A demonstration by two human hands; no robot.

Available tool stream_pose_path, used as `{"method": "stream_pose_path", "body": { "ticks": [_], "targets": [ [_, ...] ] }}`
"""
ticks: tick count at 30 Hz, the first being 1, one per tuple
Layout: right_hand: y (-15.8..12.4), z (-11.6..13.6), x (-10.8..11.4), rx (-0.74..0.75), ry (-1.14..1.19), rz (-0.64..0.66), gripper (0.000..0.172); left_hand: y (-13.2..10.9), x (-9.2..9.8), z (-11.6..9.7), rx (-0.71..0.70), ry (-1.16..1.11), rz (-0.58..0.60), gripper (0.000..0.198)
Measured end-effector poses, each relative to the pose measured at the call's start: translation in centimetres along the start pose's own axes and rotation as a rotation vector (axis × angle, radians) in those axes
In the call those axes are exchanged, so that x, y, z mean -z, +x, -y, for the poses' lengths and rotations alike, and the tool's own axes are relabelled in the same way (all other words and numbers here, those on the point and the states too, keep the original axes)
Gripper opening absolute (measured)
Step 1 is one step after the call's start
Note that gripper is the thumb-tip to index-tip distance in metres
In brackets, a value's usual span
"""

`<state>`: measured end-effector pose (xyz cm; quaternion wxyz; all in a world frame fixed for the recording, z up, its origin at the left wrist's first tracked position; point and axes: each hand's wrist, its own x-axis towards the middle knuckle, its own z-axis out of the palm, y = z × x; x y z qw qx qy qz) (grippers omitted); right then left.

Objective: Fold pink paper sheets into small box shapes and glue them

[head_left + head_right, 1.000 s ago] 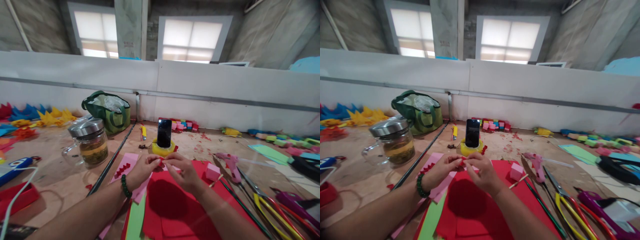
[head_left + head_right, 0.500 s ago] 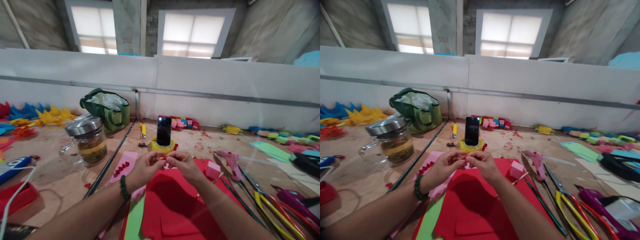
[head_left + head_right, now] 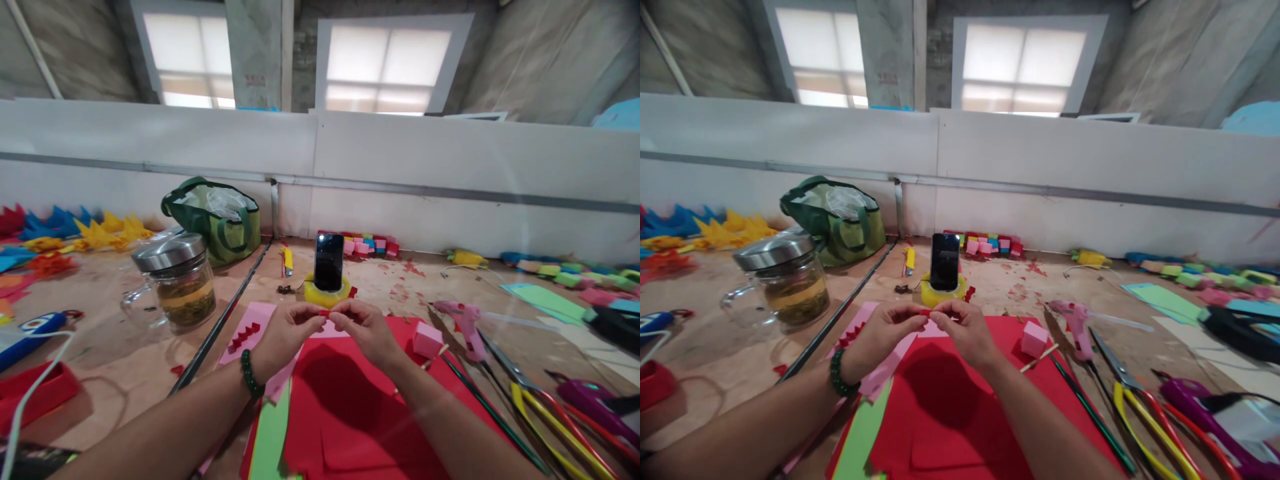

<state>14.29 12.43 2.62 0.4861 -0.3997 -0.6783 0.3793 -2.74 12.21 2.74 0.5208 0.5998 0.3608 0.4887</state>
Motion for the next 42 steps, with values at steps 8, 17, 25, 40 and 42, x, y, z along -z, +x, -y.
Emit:
{"method": "stream_pose_path", "body": {
  "ticks": [8, 17, 25, 40, 42],
  "targets": [
    [-0.2, -0.1, -0.8, -0.106, 0.122, -0.028, 0.019, 0.0, -0.1, 0.8, 0.129, -0.305, -0.058, 0.024],
    [-0.6, 0.1, -2.0, -0.13, 0.096, -0.101, 0.021, -0.1, -0.3, 0.8, 0.043, 0.013, -0.014, 0.029],
    [-0.6, 0.0, -1.2, -0.006, -0.028, -0.095, 0.015, -0.6, 0.0, 0.9, -0.109, 0.457, 0.084, 0.031],
    [-0.4, -0.6, -1.4, -0.025, 0.012, -0.111, 0.011, -0.3, -0.1, 1.5, -0.034, 0.302, 0.115, 0.03],
    [-0.4, -0.5, -1.3, -0.057, 0.084, -0.092, 0.012, -0.6, -0.2, 1.4, -0.057, 0.349, 0.102, 0.029]
  ]
}}
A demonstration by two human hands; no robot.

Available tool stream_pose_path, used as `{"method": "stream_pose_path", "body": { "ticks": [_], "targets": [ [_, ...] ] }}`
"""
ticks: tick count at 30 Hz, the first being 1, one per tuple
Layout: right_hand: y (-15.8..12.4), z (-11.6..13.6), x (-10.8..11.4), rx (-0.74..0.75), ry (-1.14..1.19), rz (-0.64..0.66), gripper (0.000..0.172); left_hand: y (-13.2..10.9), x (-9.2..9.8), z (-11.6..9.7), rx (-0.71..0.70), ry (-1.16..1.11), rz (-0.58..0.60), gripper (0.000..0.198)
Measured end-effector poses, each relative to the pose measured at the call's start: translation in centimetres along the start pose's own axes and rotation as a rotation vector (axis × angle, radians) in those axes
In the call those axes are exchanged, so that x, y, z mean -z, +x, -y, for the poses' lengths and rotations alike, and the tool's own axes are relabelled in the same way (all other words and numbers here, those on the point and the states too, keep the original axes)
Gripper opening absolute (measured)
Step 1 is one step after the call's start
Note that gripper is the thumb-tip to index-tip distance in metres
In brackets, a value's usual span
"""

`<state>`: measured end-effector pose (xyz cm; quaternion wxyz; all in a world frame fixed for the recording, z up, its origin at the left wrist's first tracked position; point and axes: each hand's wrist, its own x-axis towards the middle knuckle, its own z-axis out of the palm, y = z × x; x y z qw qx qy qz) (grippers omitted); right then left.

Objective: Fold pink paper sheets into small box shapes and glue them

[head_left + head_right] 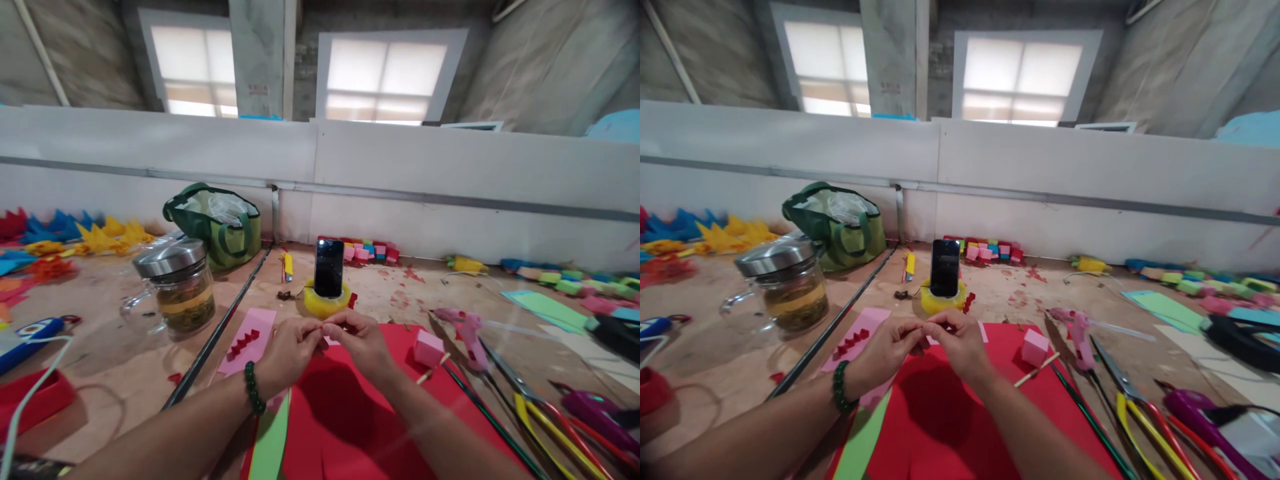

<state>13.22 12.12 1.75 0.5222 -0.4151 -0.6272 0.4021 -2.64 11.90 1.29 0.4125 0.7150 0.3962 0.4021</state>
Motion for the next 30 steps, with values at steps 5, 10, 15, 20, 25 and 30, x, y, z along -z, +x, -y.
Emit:
{"method": "stream_pose_path", "body": {
  "ticks": [5, 10, 15, 20, 25, 30],
  "targets": [
    [0.2, 0.3, 0.2, -0.079, 0.122, 0.03, 0.016, 0.1, -0.2, -0.1, 0.011, -0.018, -0.009, 0.027],
    [0.3, -0.1, 0.5, 0.042, 0.008, 0.002, 0.018, 0.8, -0.2, 0.0, 0.18, -0.373, 0.05, 0.032],
    [0.3, -0.7, 0.6, 0.151, -0.146, 0.008, 0.014, 0.9, -0.1, 0.3, 0.211, -0.452, 0.065, 0.037],
    [0.0, -0.9, 0.4, 0.32, -0.272, -0.054, 0.009, 0.9, -0.2, 0.5, 0.227, -0.487, 0.055, 0.038],
    [-0.2, 0.0, 0.5, 0.436, -0.362, -0.079, 0.01, 0.7, -0.2, 0.2, 0.218, -0.453, 0.036, 0.038],
    [-0.3, 0.3, 0.7, 0.536, -0.416, -0.033, 0.013, 0.6, -0.2, -0.2, 0.197, -0.462, 0.042, 0.037]
  ]
}}
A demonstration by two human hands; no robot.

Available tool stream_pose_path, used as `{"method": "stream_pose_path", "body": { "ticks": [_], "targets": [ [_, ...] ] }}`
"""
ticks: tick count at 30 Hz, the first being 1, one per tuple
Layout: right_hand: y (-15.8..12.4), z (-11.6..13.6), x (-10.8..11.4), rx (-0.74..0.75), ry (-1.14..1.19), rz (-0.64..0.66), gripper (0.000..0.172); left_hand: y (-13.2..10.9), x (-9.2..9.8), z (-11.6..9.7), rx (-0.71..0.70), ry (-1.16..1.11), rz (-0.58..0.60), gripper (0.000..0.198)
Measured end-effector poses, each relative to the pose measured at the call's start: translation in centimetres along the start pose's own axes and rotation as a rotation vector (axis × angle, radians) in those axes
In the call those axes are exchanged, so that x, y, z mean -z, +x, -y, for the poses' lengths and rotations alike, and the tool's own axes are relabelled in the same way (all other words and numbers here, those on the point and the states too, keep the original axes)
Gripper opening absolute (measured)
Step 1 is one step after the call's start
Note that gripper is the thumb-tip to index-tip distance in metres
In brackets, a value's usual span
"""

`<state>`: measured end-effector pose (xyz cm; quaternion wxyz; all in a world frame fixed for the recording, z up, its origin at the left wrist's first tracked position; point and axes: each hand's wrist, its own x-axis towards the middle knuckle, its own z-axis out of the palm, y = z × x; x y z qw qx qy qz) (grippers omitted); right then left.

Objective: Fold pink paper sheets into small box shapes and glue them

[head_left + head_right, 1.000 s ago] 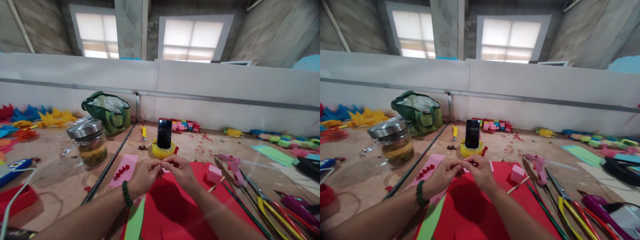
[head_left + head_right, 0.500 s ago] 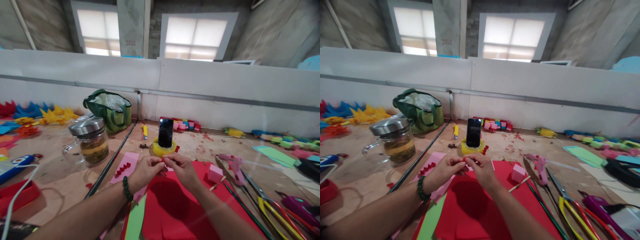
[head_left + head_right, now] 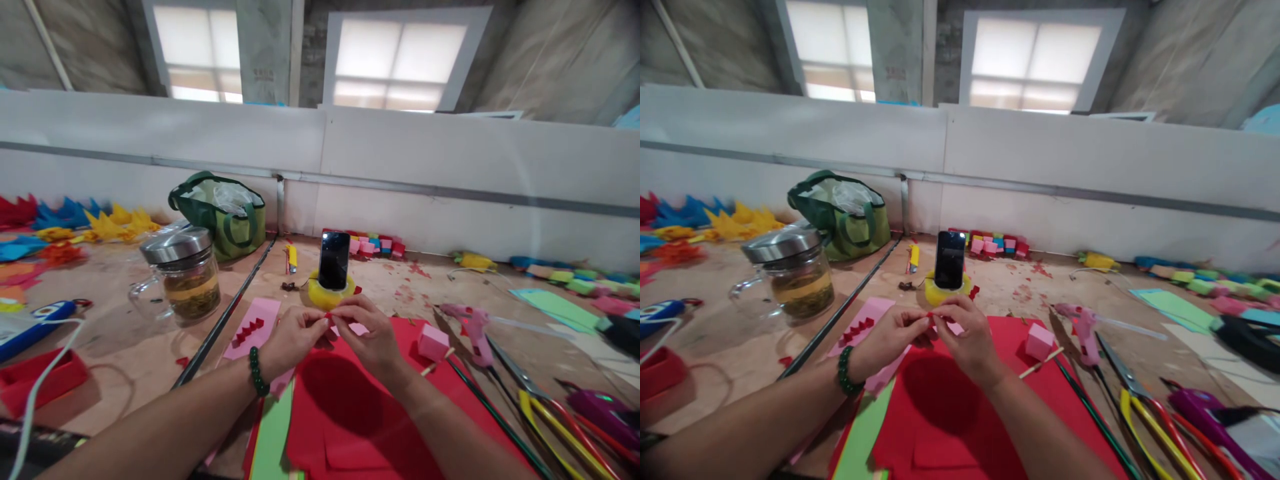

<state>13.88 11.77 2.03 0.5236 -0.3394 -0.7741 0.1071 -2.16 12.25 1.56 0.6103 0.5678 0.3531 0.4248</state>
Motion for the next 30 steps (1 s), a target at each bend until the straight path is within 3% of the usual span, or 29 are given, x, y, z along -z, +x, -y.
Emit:
{"method": "stream_pose_path", "body": {
  "ticks": [5, 14, 20, 26, 30],
  "targets": [
    [-0.3, -0.2, 0.1, 0.159, -0.169, 0.003, 0.017, -0.2, 0.0, -0.4, 0.01, -0.028, 0.002, 0.036],
    [-0.2, -0.3, 0.7, 0.35, -0.261, 0.185, 0.023, -0.2, 0.3, -0.8, 0.114, -0.053, 0.046, 0.034],
    [0.3, -0.2, 0.9, 0.387, -0.364, 0.272, 0.026, 0.2, 0.6, -0.4, 0.035, -0.1, 0.08, 0.031],
    [0.4, 0.3, 1.4, 0.323, -0.366, 0.292, 0.027, 0.1, 0.8, -0.7, 0.019, -0.158, 0.135, 0.035],
    [0.2, -0.1, 1.3, 0.046, -0.05, 0.229, 0.024, 0.4, 1.1, -0.4, 0.037, -0.152, 0.086, 0.042]
  ]
}}
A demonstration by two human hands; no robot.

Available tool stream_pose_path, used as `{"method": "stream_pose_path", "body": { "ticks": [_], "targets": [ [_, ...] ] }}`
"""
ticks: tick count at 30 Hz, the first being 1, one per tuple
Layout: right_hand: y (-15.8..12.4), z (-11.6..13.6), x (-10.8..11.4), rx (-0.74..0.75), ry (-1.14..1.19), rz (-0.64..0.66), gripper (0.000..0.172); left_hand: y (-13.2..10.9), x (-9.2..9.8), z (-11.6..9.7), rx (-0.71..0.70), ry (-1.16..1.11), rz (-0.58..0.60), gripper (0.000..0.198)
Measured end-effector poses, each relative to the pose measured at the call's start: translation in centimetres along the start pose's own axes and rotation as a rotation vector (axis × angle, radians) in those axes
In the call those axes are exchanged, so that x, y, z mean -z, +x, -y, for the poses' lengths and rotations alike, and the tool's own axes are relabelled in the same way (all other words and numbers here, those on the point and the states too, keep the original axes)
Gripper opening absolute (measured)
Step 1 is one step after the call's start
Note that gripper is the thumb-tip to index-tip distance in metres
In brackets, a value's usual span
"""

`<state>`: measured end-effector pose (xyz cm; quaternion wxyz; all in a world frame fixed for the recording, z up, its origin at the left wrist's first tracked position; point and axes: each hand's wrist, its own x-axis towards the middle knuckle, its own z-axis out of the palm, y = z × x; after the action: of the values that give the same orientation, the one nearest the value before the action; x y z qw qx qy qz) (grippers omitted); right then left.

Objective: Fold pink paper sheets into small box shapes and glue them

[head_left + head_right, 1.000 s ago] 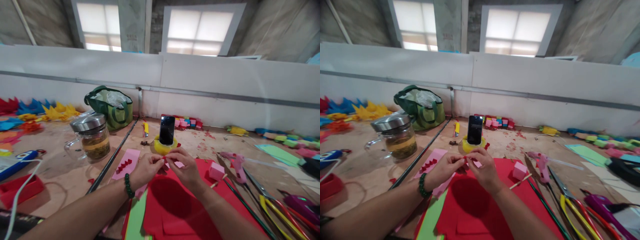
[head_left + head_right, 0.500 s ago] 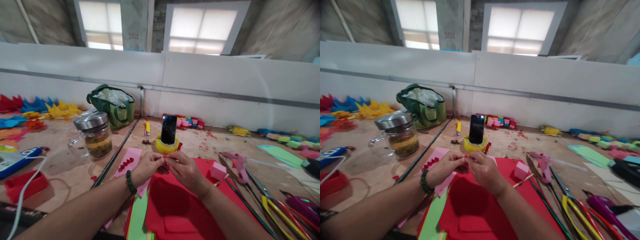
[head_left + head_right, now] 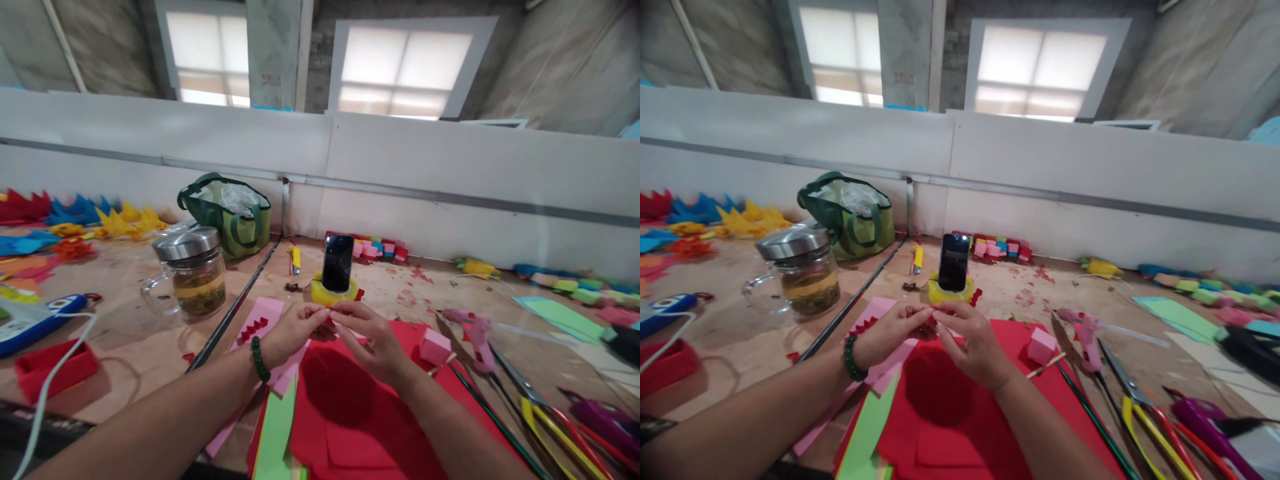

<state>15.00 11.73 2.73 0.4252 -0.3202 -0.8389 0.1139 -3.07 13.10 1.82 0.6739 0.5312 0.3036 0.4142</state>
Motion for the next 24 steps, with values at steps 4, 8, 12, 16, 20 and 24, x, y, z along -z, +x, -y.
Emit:
{"method": "stream_pose_path", "body": {
  "ticks": [4, 8, 12, 16, 20, 24],
  "targets": [
    [0.3, -0.9, -0.6, -0.361, 0.34, -0.191, 0.018, 0.3, 0.0, 0.3, -0.001, 0.072, -0.026, 0.039],
    [0.5, -1.1, -1.4, -0.539, 0.518, -0.156, 0.022, 0.1, -0.3, 0.5, -0.111, 0.247, -0.008, 0.032],
    [0.4, -0.8, -1.9, -0.516, 0.555, -0.124, 0.016, -0.2, -0.6, 0.5, -0.177, 0.315, 0.023, 0.028],
    [0.2, -0.4, -1.9, -0.434, 0.447, -0.164, 0.014, -0.1, -0.6, 0.5, -0.15, 0.276, 0.016, 0.032],
    [0.1, 0.0, -1.2, -0.469, 0.529, -0.053, 0.019, -0.3, -0.6, 0.5, -0.118, 0.281, -0.003, 0.041],
    [0.0, -0.1, 0.0, -0.519, 0.707, 0.159, 0.025, -0.9, -0.9, -0.2, -0.068, 0.367, 0.183, 0.048]
  ]
}}
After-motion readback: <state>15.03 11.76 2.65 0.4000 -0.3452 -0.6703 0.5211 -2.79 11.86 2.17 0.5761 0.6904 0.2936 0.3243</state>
